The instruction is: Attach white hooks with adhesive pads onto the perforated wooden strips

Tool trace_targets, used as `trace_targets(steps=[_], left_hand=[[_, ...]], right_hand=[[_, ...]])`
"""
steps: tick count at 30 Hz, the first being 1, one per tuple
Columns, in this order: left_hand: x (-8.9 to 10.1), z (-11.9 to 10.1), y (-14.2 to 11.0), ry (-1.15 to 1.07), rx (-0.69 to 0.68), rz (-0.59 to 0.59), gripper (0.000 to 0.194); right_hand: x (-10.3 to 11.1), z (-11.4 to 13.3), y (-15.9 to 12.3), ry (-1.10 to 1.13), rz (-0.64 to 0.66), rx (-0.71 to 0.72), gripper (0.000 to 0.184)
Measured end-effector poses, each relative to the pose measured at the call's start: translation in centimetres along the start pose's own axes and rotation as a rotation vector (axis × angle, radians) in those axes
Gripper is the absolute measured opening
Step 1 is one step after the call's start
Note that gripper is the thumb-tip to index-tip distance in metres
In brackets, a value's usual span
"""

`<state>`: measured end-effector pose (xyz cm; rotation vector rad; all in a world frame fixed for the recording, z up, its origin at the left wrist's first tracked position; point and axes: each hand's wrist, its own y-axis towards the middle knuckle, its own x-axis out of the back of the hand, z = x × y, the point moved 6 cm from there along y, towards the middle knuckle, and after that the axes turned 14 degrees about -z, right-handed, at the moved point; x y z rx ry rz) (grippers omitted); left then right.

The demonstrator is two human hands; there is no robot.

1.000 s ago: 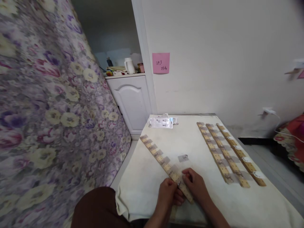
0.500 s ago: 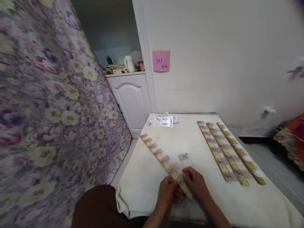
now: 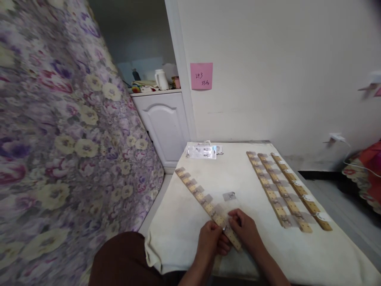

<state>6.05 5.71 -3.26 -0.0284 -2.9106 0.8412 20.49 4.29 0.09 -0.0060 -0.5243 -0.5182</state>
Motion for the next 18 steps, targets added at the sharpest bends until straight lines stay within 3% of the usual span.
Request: trace_targets(steps=[18], left_hand=[[-0.05, -0.1, -0.07, 0.016, -0.003, -0.009, 0.014]], right_hand=[[-0.07, 0.42, -0.29, -0.061, 0.012, -0.024, 0.024]])
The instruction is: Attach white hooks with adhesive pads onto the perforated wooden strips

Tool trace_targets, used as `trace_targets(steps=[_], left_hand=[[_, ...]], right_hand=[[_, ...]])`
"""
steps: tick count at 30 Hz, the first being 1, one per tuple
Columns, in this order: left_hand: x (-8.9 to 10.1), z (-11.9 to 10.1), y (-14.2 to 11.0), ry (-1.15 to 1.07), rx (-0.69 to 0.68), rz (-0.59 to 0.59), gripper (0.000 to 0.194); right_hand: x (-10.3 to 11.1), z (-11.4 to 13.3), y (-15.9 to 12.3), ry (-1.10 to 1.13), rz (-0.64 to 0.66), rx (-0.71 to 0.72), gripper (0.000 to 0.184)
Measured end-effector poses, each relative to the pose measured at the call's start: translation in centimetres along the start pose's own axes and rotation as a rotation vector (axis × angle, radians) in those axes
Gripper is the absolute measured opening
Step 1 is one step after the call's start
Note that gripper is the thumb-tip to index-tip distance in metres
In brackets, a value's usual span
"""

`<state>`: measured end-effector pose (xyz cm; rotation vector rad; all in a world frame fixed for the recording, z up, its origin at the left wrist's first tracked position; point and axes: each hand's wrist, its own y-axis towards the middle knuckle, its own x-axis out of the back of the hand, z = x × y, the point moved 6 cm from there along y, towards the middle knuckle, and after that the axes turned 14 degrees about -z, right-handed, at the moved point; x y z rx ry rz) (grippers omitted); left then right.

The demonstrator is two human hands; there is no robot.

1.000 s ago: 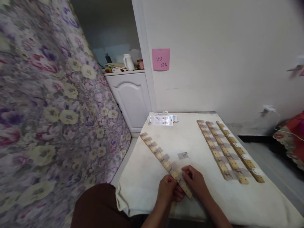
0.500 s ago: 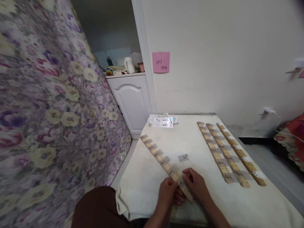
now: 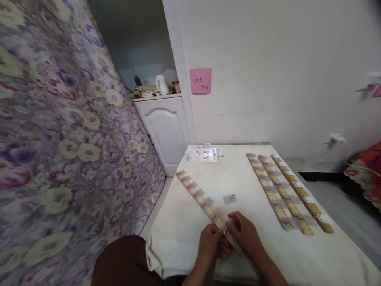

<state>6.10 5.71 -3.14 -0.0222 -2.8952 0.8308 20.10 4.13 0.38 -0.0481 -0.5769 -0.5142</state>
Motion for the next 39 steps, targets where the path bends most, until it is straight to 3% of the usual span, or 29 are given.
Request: trace_targets(steps=[26, 33, 39], left_hand=[[-0.1, 0.6, 0.5, -0.016, 0.057, 0.005, 0.015], [0.1, 0.5, 0.4, -0.022, 0.018, -0.004, 0.015], [0.2, 0.4, 0.2, -0.038, 0.02, -0.009, 0.015]], right_hand=[[-0.8, -0.5, 0.4, -0.007, 0.052, -0.063, 0.025], [-0.4, -0.5, 0.2, 0.076, -0.009, -0.012, 0.03], [1.1, -1.8, -0.3, 0.148, -0.109, 0.021, 0.028]])
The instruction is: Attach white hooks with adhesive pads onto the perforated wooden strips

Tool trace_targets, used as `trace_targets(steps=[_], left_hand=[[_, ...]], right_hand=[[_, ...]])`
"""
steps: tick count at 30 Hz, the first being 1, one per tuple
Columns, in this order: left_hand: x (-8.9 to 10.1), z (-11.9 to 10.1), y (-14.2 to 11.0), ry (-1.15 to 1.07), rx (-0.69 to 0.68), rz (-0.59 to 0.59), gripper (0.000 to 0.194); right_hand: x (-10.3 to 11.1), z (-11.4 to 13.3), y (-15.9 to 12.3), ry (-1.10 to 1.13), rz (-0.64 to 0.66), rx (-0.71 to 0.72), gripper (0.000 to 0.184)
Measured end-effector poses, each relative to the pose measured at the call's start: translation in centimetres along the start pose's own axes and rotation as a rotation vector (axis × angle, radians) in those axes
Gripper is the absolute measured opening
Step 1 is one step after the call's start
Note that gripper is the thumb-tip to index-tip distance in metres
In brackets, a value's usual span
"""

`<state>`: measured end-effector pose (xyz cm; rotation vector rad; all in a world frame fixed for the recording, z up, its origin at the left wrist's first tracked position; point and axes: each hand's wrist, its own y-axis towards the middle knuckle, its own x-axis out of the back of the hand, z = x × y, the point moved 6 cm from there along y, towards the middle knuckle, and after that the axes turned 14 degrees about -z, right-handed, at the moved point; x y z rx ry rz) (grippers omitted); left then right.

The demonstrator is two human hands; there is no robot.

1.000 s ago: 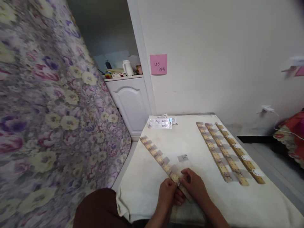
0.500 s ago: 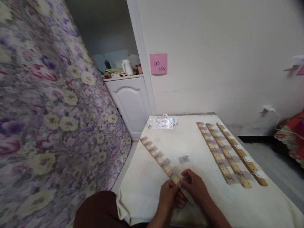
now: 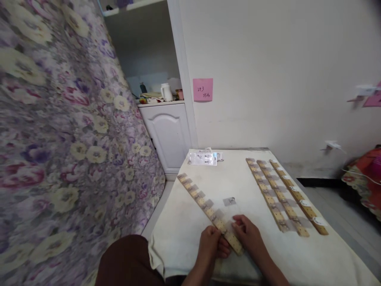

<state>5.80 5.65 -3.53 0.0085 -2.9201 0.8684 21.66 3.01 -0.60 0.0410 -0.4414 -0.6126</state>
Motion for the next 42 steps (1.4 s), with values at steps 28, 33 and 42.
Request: trace_targets(steps=[28, 33, 42], left_hand=[[-0.3, 0.0, 0.1, 0.005, 0.011, 0.005, 0.026], [-0.4, 0.4, 0.4, 0.01, 0.052, 0.028, 0.02], [-0.3, -0.2, 0.4, 0.028, 0.004, -0.011, 0.016]], right_hand=[[-1.1, 1.0, -0.1, -0.253, 0.092, -0.116, 0.035], [-1.1, 0.9, 0.1, -0.259, 0.109, -0.135, 0.038], [-0.8, 1.5, -0.2, -0.236, 0.034, -0.066, 0.034]])
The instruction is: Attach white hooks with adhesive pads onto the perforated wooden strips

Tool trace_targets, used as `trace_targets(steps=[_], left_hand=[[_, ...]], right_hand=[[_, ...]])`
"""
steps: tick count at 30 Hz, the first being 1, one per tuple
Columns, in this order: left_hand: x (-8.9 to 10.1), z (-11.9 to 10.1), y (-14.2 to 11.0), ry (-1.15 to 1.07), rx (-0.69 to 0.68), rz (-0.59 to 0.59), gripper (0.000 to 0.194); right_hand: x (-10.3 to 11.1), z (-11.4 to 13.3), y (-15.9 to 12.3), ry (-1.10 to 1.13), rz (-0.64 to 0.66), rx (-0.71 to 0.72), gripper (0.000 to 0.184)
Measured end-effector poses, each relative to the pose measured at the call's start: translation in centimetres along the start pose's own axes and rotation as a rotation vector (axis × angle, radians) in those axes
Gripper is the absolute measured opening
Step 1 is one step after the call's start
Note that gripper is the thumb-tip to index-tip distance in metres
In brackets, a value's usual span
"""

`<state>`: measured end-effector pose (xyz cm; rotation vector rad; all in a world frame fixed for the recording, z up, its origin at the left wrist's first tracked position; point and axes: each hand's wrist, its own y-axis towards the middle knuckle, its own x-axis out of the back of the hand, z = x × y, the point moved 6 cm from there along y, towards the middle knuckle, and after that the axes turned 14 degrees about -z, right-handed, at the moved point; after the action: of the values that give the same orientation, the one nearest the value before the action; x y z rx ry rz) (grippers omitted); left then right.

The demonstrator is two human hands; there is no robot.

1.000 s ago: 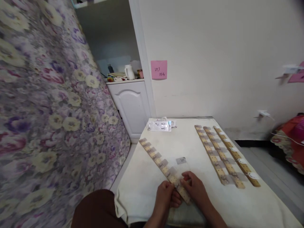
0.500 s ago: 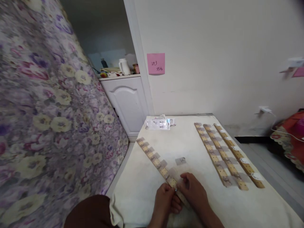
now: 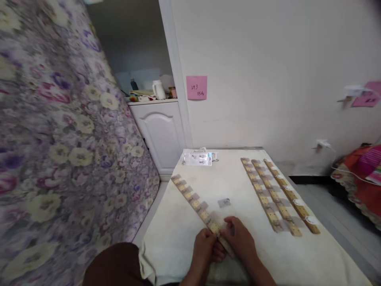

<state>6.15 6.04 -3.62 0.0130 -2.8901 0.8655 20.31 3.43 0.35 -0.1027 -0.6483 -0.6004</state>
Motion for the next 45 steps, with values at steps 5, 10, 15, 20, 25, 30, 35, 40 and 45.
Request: trace_targets(steps=[5, 10, 15, 20, 25, 30, 35, 40, 45], left_hand=[[0.1, -0.4, -0.6, -0.034, -0.037, 0.008, 0.013], [0.7, -0.7, -0.8, -0.084, -0.041, 0.007, 0.013], [1.5, -1.2, -0.5, -0.109, -0.064, -0.026, 0.007], [1.6, -1.2, -0.5, -0.099, -0.096, -0.021, 0.001], [1.6, -0.9, -0.3, -0.083, -0.138, -0.005, 0.004], [1.6, -0.7, 0.0, -0.063, -0.175, 0.026, 0.009], [1.6, -0.7, 0.1, -0.072, -0.182, 0.049, 0.014], [1.6, -0.7, 0.0, -0.084, -0.18, 0.057, 0.016], [1.7, -1.0, -0.3, -0.092, -0.182, 0.054, 0.02]], right_hand=[[1.5, -0.9, -1.0, 0.061, -0.11, 0.093, 0.029], [3.4, -1.7, -3.1, -0.002, -0.166, 0.203, 0.02], [3.4, -1.2, -4.5, -0.079, -0.15, 0.256, 0.028], [3.0, -0.9, -5.2, -0.095, -0.103, 0.279, 0.029], [4.3, -2.3, -2.8, 0.037, -0.014, 0.204, 0.024], [5.0, -2.2, 4.3, 0.083, -0.103, 0.216, 0.018], [1.5, -1.6, 9.4, 0.09, -0.111, 0.199, 0.027], [-0.2, -1.6, 10.7, 0.078, -0.121, 0.168, 0.014], [1.0, -1.5, 9.9, 0.168, -0.127, 0.15, 0.01]])
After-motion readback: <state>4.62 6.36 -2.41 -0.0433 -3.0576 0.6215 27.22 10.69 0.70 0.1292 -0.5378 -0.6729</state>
